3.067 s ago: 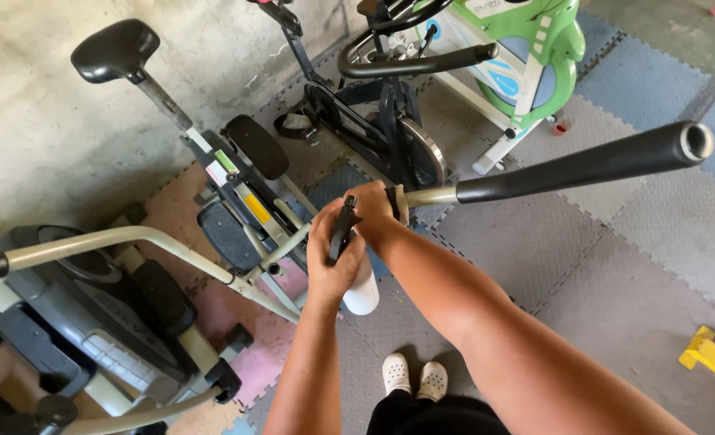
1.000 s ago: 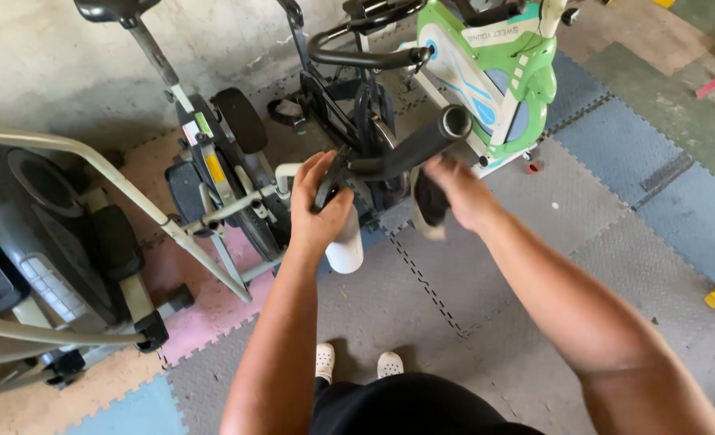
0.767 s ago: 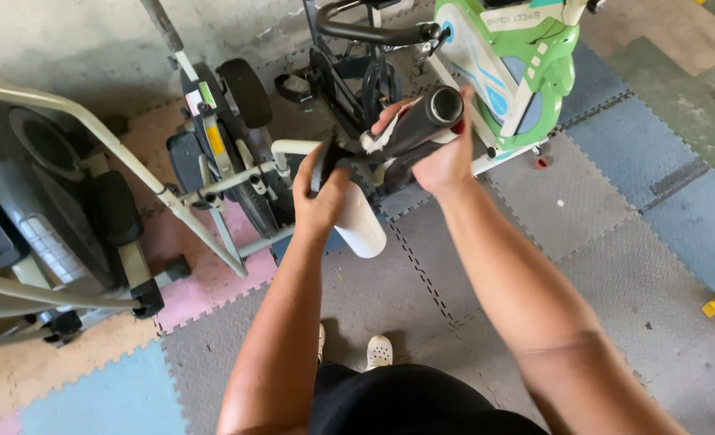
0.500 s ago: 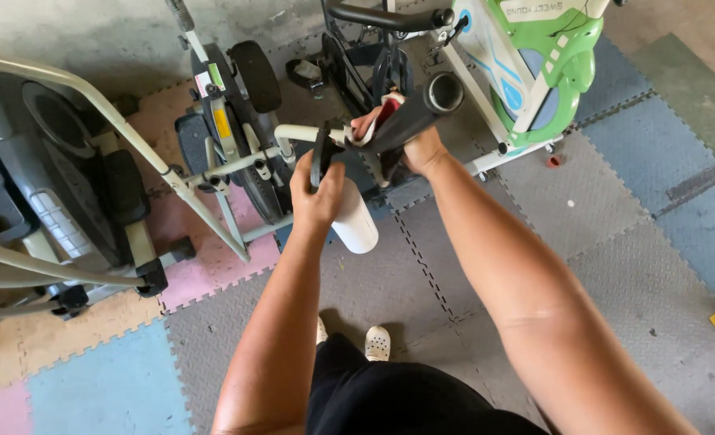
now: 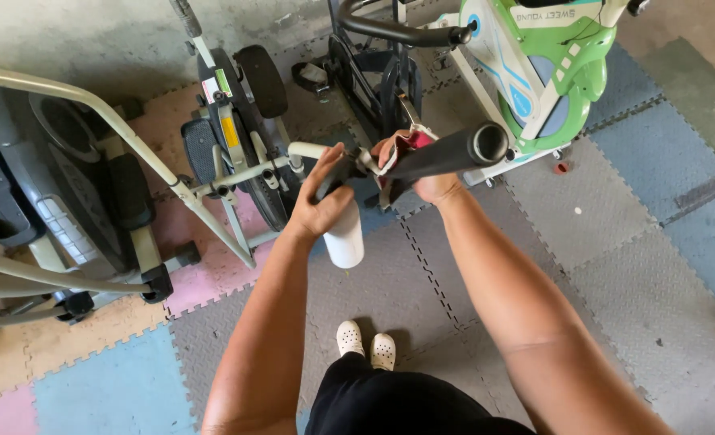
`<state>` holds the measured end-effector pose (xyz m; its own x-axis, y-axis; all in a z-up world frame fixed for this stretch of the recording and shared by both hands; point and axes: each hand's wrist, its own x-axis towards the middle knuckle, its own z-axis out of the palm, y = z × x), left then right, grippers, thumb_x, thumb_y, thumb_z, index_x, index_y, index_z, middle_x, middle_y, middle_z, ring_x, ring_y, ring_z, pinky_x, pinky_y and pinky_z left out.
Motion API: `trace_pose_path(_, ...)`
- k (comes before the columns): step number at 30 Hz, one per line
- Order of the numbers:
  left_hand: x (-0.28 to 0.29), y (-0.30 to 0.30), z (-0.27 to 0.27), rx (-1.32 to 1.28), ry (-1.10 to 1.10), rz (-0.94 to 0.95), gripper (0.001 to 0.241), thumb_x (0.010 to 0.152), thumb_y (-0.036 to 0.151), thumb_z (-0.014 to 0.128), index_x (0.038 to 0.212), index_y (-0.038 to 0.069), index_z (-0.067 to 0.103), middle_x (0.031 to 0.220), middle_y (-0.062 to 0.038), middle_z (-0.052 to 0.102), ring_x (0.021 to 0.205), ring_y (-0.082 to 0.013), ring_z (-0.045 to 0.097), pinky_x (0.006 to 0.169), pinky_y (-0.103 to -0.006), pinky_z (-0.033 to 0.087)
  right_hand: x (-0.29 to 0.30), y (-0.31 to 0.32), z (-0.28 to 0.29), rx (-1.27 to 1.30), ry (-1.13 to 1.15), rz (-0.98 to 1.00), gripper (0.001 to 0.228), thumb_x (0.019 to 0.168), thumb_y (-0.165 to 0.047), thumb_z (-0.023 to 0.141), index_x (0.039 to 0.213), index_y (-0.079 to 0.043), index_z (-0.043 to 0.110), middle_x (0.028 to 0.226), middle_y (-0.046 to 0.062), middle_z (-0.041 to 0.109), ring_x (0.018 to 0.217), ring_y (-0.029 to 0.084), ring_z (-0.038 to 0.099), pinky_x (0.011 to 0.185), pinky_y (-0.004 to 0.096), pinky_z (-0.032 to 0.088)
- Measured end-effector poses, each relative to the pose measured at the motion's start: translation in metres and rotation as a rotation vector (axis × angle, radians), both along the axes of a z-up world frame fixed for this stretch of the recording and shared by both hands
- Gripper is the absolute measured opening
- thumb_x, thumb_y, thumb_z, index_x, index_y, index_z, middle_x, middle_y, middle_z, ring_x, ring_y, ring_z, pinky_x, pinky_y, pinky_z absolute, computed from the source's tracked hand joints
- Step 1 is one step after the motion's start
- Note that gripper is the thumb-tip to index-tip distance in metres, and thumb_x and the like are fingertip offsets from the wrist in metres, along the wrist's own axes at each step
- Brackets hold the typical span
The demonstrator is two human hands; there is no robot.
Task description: Cleaning and wiping down various gym machines with a spray bottle and cloth.
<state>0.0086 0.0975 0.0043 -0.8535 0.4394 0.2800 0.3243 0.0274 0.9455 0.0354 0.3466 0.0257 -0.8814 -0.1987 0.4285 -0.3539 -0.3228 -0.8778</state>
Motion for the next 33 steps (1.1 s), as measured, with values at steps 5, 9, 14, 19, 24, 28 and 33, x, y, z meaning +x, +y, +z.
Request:
trace_pose_path(5,0.012,0.010,0.006,-0.159,0.154,0.253,0.053,0.081,0.007,0.067,0.135,0.003,0.064,0.141,-0.020,0.057,0.132,-0.0310,0.051,0.110,-0.0389,0.041,0.008,0.002,0.037,-0.057,-0.041,0.077,0.034,0.102,-0.037,0.068,0.103,-0.003,0.065,0.099,0.018,0.069,0.108,0.030,0.066,0.112,0.044,0.049)
trace_pose_path(9,0.023,0.034,0.007,-0.122,0.024,0.530,0.045,0.093,0.013,0.071,0.135,0.003,0.060,0.108,-0.015,0.071,0.094,-0.0232,0.069,0.085,-0.0356,0.056,0.044,0.007,0.117,0.011,0.193,0.087,0.042,0.102,-0.044,0.067,0.117,-0.005,0.067,0.106,0.017,0.072,0.103,0.029,0.071,0.110,0.045,0.052)
trace_pose_path(14,0.028,0.045,0.013,-0.002,-0.110,0.381,0.064,0.090,0.009,0.071,0.147,0.002,0.042,0.098,-0.016,0.069,0.080,-0.0209,0.064,0.072,-0.0331,0.054,0.032,0.008,0.123,-0.026,0.068,0.130,0.055,0.100,-0.058,0.057,0.113,-0.005,0.064,0.097,0.013,0.072,0.097,0.023,0.070,0.117,0.039,0.043)
trace_pose_path(19,0.026,0.045,-0.020,-0.091,0.119,0.257,0.091,0.081,0.002,0.068,0.157,-0.002,0.017,0.103,-0.021,0.065,0.086,-0.0299,0.066,0.078,-0.0378,0.055,-0.007,0.010,0.051,0.002,-0.010,0.370,0.049,0.099,-0.055,0.062,0.105,-0.006,0.062,0.095,0.013,0.073,0.093,0.024,0.073,0.120,0.039,0.043)
trace_pose_path(24,0.024,0.039,-0.003,-0.126,0.044,0.202,0.098,0.092,0.011,0.076,0.160,-0.005,0.007,0.109,-0.017,0.070,0.094,-0.0282,0.072,0.084,-0.0359,0.057,-0.015,0.010,0.046,0.140,-0.186,0.197,0.039,0.100,-0.043,0.061,0.091,-0.005,0.062,0.103,0.017,0.071,0.121,0.029,0.066,0.113,0.048,0.044)
trace_pose_path(28,0.012,0.046,-0.003,-0.070,-0.080,0.183,0.105,0.085,0.010,0.082,0.161,-0.002,0.010,0.106,-0.013,0.071,0.093,-0.0226,0.071,0.084,-0.0327,0.058,0.003,0.023,0.114,0.157,-0.110,0.351,0.051,0.106,-0.044,0.049,0.087,-0.002,0.069,0.091,0.017,0.074,0.094,0.034,0.071,0.119,0.046,0.038)
trace_pose_path(33,-0.002,0.050,-0.024,0.046,-0.086,0.131,0.108,0.075,0.005,0.086,0.159,0.002,0.018,0.113,-0.007,0.068,0.098,-0.0160,0.069,0.088,-0.0302,0.057,-0.018,0.028,0.119,0.185,0.006,0.611,0.055,0.108,-0.040,0.041,0.089,0.001,0.073,0.088,0.017,0.075,0.091,0.033,0.071,0.124,0.049,0.037)
